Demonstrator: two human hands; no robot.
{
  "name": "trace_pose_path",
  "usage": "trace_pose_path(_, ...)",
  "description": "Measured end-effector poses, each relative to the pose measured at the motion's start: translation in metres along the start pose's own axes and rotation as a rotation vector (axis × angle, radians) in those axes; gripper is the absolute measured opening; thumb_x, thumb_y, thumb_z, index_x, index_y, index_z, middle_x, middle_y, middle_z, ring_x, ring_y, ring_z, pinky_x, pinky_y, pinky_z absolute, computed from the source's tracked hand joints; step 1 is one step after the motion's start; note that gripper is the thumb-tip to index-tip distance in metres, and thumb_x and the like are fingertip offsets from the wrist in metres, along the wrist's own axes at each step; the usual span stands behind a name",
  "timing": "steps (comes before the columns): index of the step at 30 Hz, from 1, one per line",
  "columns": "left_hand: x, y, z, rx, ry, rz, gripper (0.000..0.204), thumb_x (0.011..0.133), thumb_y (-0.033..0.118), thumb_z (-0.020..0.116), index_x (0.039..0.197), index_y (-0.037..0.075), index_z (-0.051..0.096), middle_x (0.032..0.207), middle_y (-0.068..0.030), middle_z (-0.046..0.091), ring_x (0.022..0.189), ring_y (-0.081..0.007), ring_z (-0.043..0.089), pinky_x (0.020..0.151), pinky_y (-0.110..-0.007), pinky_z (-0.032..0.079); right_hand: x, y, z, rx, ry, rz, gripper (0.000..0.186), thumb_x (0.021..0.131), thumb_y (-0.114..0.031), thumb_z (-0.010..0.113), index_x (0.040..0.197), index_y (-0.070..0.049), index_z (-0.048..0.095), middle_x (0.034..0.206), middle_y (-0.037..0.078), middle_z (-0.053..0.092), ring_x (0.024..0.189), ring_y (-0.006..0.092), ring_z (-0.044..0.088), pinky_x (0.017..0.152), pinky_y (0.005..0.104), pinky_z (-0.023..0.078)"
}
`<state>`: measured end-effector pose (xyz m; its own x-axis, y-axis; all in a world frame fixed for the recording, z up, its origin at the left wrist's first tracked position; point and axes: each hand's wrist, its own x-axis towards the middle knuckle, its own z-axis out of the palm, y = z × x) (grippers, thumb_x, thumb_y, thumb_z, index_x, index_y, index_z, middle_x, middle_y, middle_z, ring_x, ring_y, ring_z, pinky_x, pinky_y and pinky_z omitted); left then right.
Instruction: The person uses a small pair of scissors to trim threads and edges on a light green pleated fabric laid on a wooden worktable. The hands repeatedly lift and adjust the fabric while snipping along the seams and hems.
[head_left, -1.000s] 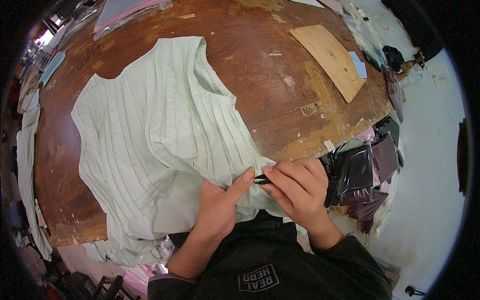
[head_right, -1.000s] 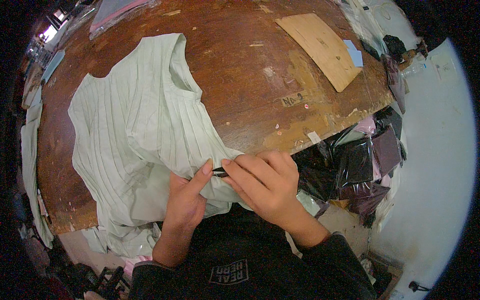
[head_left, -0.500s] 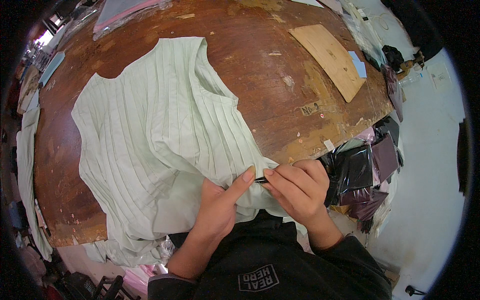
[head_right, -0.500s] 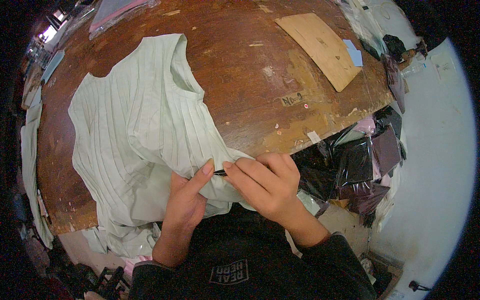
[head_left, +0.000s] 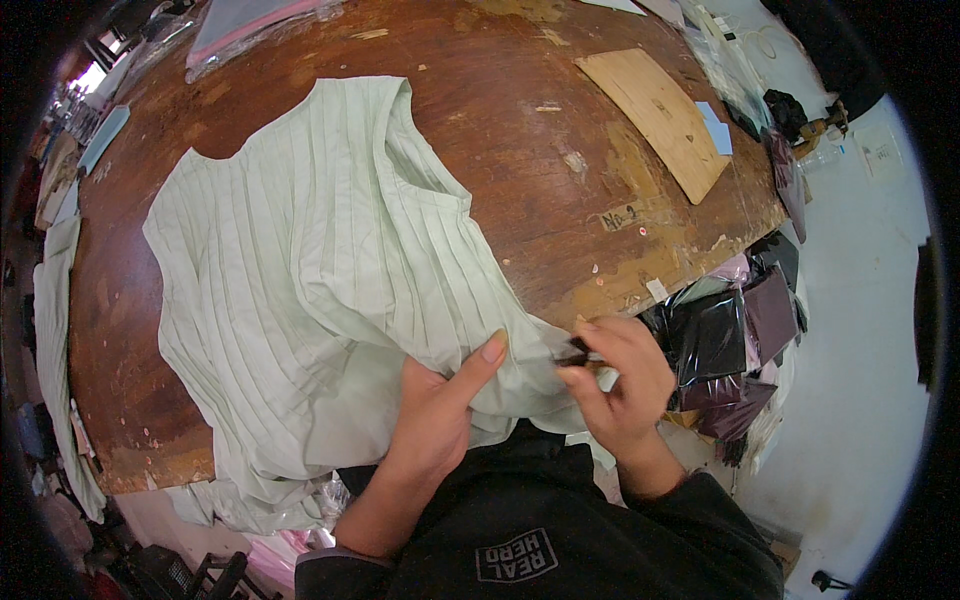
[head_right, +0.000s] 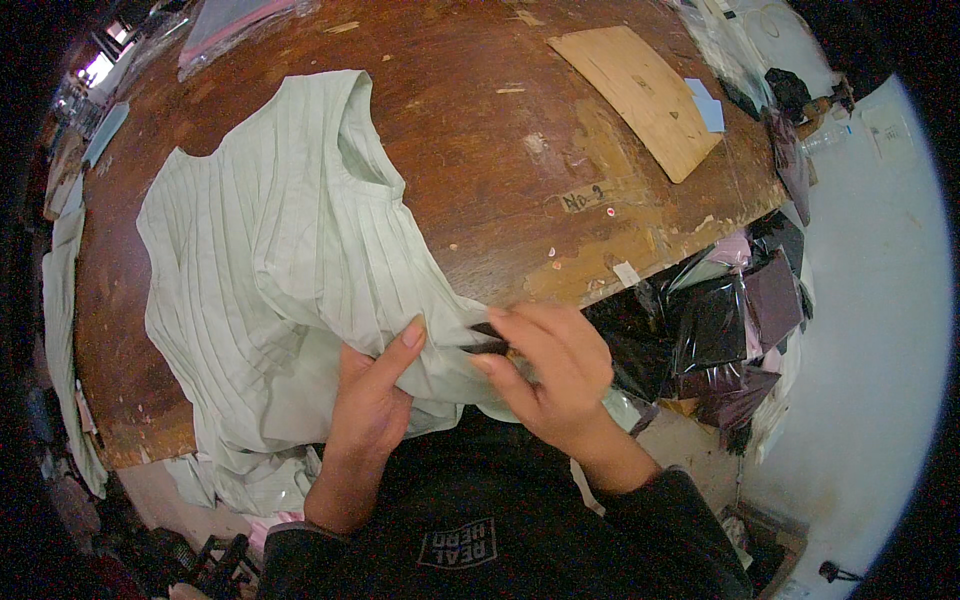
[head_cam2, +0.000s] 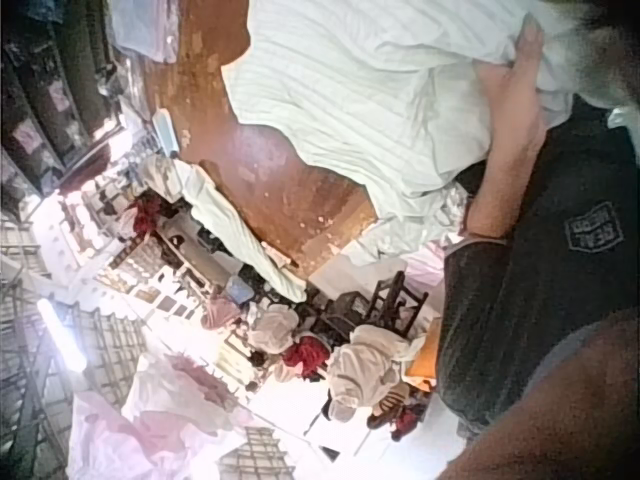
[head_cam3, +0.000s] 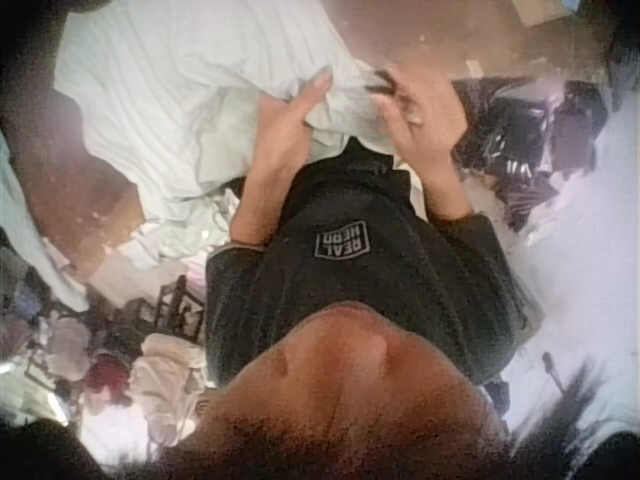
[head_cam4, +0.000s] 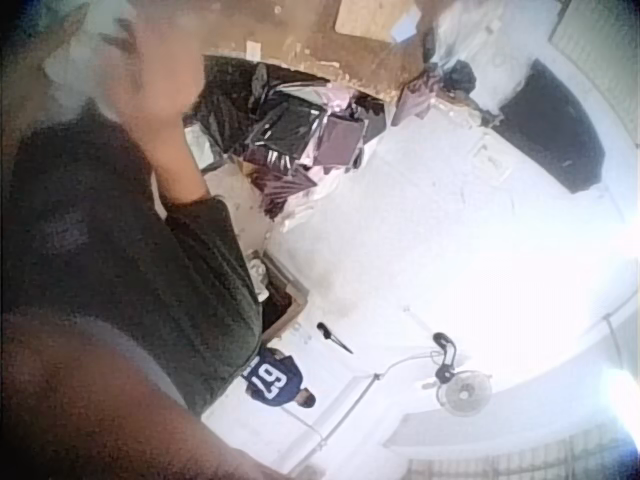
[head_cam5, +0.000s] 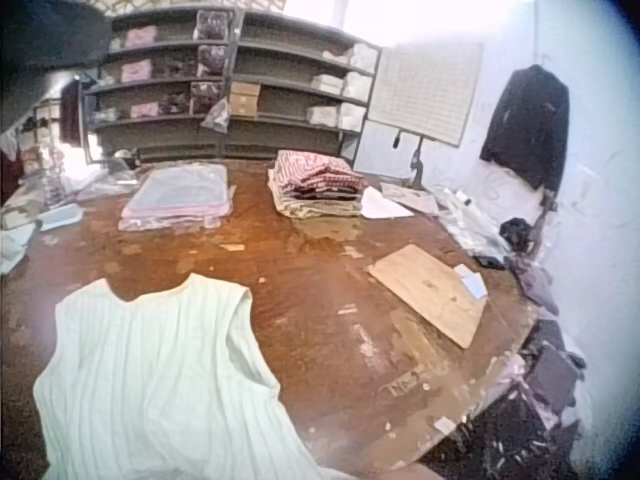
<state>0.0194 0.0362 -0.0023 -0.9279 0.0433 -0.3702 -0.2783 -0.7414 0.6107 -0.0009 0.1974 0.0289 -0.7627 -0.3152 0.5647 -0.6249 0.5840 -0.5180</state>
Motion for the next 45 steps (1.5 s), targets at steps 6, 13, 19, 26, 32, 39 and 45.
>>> trace_pose_path(6, -0.001, 0.0, 0.002, 0.083, 0.047, 0.097, 0.044, 0.08, 0.001, 0.064, 0.12, -0.002, 0.045, 0.111, -0.0083, 0.056, 0.1, -0.0159, 0.054, 0.087, -0.029, 0.043, -0.013, -0.024, -0.024, 0.366, -0.32, 0.329, 0.031, 0.086, -0.014, 0.059, 0.108, 0.007, 0.053, 0.084, 0.012, 0.059, 0.068, 0.0139, 0.057, 0.06, 0.0245, 0.046)
trace_pose_path(13, -0.001, 0.002, 0.009, 0.098, 0.051, 0.146, 0.032, 0.08, 0.002, 0.066, 0.109, -0.003, 0.053, 0.099, -0.0066, 0.06, 0.087, -0.0128, 0.057, 0.077, -0.026, 0.046, -0.016, -0.032, -0.01, 0.928, -0.41, 0.945, 0.026, 0.091, -0.015, 0.054, 0.109, 0.004, 0.055, 0.078, 0.006, 0.062, 0.051, 0.0052, 0.05, 0.046, 0.0178, 0.04)
trace_pose_path(19, -0.004, 0.0, 0.008, 0.09, 0.069, 0.171, 0.029, 0.08, 0.002, 0.066, 0.106, -0.003, 0.054, 0.096, -0.006, 0.061, 0.084, -0.012, 0.057, 0.075, -0.026, 0.046, -0.016, -0.029, -0.005, 0.901, -0.415, 0.959, 0.026, 0.091, -0.016, 0.054, 0.108, 0.004, 0.056, 0.076, 0.007, 0.062, 0.051, 0.0057, 0.05, 0.045, 0.0193, 0.039)
trace_pose_path(26, -0.004, 0.0, 0.008, 0.1, 0.07, 0.158, 0.026, 0.08, 0.002, 0.065, 0.104, -0.004, 0.055, 0.093, -0.0057, 0.061, 0.082, -0.0116, 0.058, 0.073, -0.025, 0.046, -0.021, -0.025, -0.001, 0.948, -0.357, 0.959, 0.025, 0.091, -0.014, 0.054, 0.108, 0.004, 0.056, 0.077, 0.007, 0.061, 0.052, 0.0063, 0.05, 0.046, 0.0197, 0.04)
trace_pose_path(32, -0.005, 0.002, 0.01, 0.091, 0.068, 0.148, 0.024, 0.081, 0.001, 0.065, 0.102, -0.003, 0.055, 0.093, -0.0059, 0.061, 0.08, -0.0113, 0.058, 0.071, -0.025, 0.046, -0.023, -0.022, 0.005, 0.998, -0.313, 0.919, 0.022, 0.091, -0.014, 0.054, 0.105, 0.003, 0.056, 0.076, 0.007, 0.061, 0.051, 0.0059, 0.048, 0.045, 0.0196, 0.038)
trace_pose_path(39, -0.005, -0.003, 0.009, 0.097, 0.102, 0.16, 0.027, 0.08, 0.001, 0.066, 0.104, -0.004, 0.055, 0.094, -0.0064, 0.061, 0.083, -0.0113, 0.057, 0.073, -0.025, 0.046, -0.023, -0.02, 0.009, 1.019, -0.296, 0.986, 0.017, 0.09, -0.013, 0.056, 0.099, 0.001, 0.057, 0.072, 0.004, 0.059, 0.049, 0.0045, 0.045, 0.043, 0.0189, 0.034)
trace_pose_path(45, -0.004, -0.004, 0.008, 0.093, 0.102, 0.16, 0.028, 0.08, 0.001, 0.066, 0.105, -0.004, 0.054, 0.095, -0.0067, 0.06, 0.084, -0.0116, 0.057, 0.074, -0.025, 0.046, -0.023, -0.022, 0.01, 0.98, -0.281, 0.974, 0.015, 0.089, -0.012, 0.058, 0.097, 0.0, 0.057, 0.068, 0.001, 0.056, 0.049, 0.0028, 0.044, 0.042, 0.018, 0.033)
